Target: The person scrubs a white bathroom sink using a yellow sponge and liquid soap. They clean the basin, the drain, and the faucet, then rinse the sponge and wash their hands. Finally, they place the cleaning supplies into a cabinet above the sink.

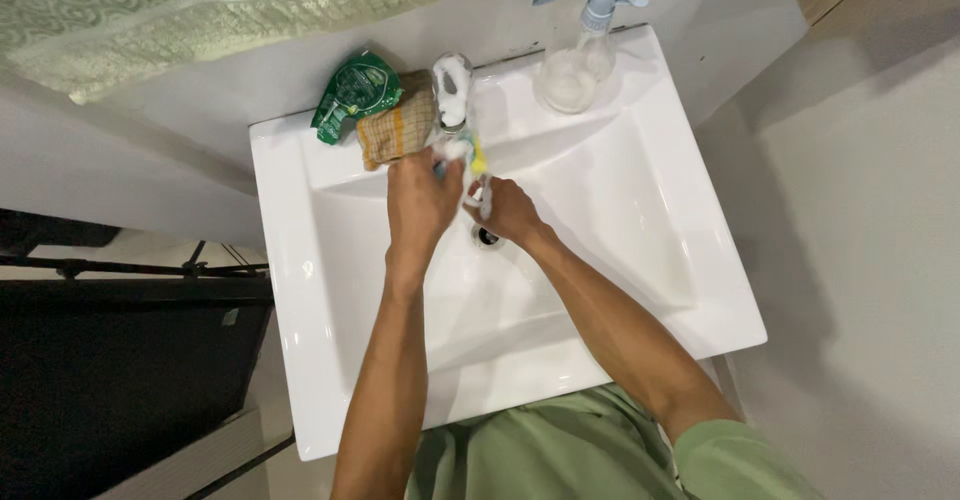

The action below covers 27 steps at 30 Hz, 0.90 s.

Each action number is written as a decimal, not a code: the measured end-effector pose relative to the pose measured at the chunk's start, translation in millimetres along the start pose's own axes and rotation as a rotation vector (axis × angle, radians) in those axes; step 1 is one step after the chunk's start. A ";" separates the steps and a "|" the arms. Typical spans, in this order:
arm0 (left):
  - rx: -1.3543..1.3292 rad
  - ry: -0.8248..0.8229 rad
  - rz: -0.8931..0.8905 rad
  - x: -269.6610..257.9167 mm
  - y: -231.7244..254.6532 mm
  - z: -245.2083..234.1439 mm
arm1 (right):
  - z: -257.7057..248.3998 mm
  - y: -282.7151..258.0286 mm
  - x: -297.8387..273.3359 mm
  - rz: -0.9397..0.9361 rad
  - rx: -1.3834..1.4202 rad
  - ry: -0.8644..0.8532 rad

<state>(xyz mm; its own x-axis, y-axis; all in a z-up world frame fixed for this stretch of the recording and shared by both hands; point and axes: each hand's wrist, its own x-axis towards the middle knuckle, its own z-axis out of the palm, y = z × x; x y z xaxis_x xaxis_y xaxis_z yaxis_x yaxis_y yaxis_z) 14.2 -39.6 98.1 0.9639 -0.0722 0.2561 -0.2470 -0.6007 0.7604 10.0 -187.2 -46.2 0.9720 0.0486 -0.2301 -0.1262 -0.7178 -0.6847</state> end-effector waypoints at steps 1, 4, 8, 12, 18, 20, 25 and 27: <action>0.010 -0.002 0.010 -5.8 3.3 -1.0 | 3.8 5.1 1.9 -0.043 -0.004 0.024; -0.003 0.035 0.049 -5.4 1.6 4.1 | 11.8 14.1 4.4 -0.114 -0.012 0.044; -0.017 0.116 0.094 21.4 -14.7 22.3 | 8.3 3.8 2.4 -0.064 -0.006 0.016; -0.013 0.124 0.125 25.9 -16.7 19.9 | 0.1 -3.0 1.1 -0.044 -0.007 0.025; 0.000 0.048 0.063 -7.6 4.8 -1.7 | 11.9 13.8 9.4 -0.078 -0.048 0.023; 0.041 0.026 0.008 -8.1 4.0 3.3 | 16.4 16.4 8.3 -0.096 -0.007 0.028; -0.090 0.113 0.083 32.0 -14.2 20.8 | 4.4 -2.1 1.3 -0.082 0.018 0.018; -0.124 0.127 0.094 33.7 -18.8 21.7 | -3.1 -7.0 -0.9 0.004 -0.003 -0.023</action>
<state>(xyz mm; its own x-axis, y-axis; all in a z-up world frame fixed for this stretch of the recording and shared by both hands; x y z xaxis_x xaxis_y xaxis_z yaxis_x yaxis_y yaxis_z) 53.4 -48.0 79.5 0.9179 -0.0179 0.3965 -0.3530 -0.4932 0.7951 10.6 -184.4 -39.1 0.9665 0.0617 -0.2492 -0.1298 -0.7200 -0.6817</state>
